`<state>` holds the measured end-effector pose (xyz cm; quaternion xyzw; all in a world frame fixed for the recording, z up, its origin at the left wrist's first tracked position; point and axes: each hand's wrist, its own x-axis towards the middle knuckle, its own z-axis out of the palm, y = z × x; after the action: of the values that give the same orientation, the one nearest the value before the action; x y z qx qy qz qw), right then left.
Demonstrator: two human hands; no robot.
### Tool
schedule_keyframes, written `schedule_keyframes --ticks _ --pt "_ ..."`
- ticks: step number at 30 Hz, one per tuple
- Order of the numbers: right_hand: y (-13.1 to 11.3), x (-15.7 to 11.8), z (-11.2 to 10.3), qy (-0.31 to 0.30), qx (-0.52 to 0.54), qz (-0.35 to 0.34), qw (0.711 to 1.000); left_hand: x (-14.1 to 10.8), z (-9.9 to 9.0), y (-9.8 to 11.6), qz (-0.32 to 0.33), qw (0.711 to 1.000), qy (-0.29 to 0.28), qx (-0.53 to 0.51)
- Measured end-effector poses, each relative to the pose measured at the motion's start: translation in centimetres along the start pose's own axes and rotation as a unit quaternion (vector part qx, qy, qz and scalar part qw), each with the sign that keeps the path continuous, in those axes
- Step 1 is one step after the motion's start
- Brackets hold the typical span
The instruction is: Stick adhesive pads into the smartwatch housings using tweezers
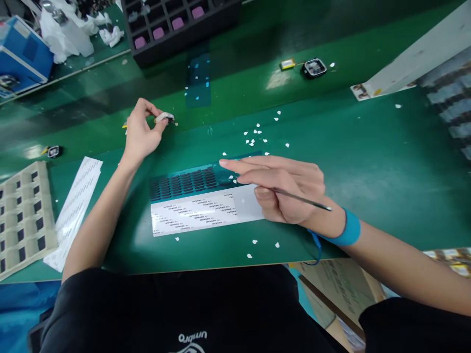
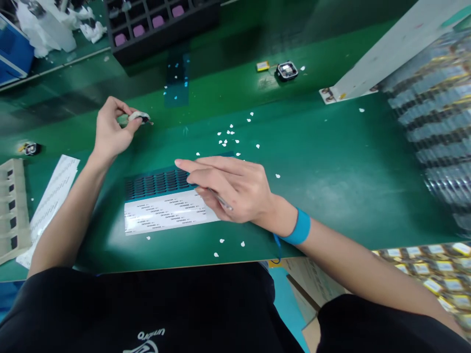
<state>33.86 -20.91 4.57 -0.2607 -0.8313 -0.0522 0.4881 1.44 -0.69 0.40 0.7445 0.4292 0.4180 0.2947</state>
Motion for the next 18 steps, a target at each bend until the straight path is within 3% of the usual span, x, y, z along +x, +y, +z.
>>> schedule_keyframes --ticks 4,7,9,12,15,18 --pt "-0.1 -0.4 0.8 0.041 -0.013 0.069 0.997 -3.5 3.8 8.2 -0.04 0.99 -0.016 -0.132" --pt "-0.4 -0.2 0.5 0.006 -0.048 0.119 0.992 -6.4 6.3 14.1 -0.056 0.979 -0.071 -0.183" --pt "-0.4 -0.1 0.1 -0.023 -0.061 0.124 0.99 -7.8 7.1 16.8 -0.071 0.968 -0.111 -0.213" --pt "-0.2 0.0 -0.1 -0.044 -0.075 0.122 0.989 -9.1 7.4 18.8 -0.099 0.958 -0.128 -0.236" --pt "-0.2 0.0 -0.1 -0.058 -0.09 0.133 0.985 -9.7 7.3 19.3 -0.117 0.954 -0.112 -0.252" --pt "-0.5 0.2 0.1 -0.023 -0.091 0.117 0.989 -10.0 7.5 19.4 -0.101 0.956 -0.096 -0.259"
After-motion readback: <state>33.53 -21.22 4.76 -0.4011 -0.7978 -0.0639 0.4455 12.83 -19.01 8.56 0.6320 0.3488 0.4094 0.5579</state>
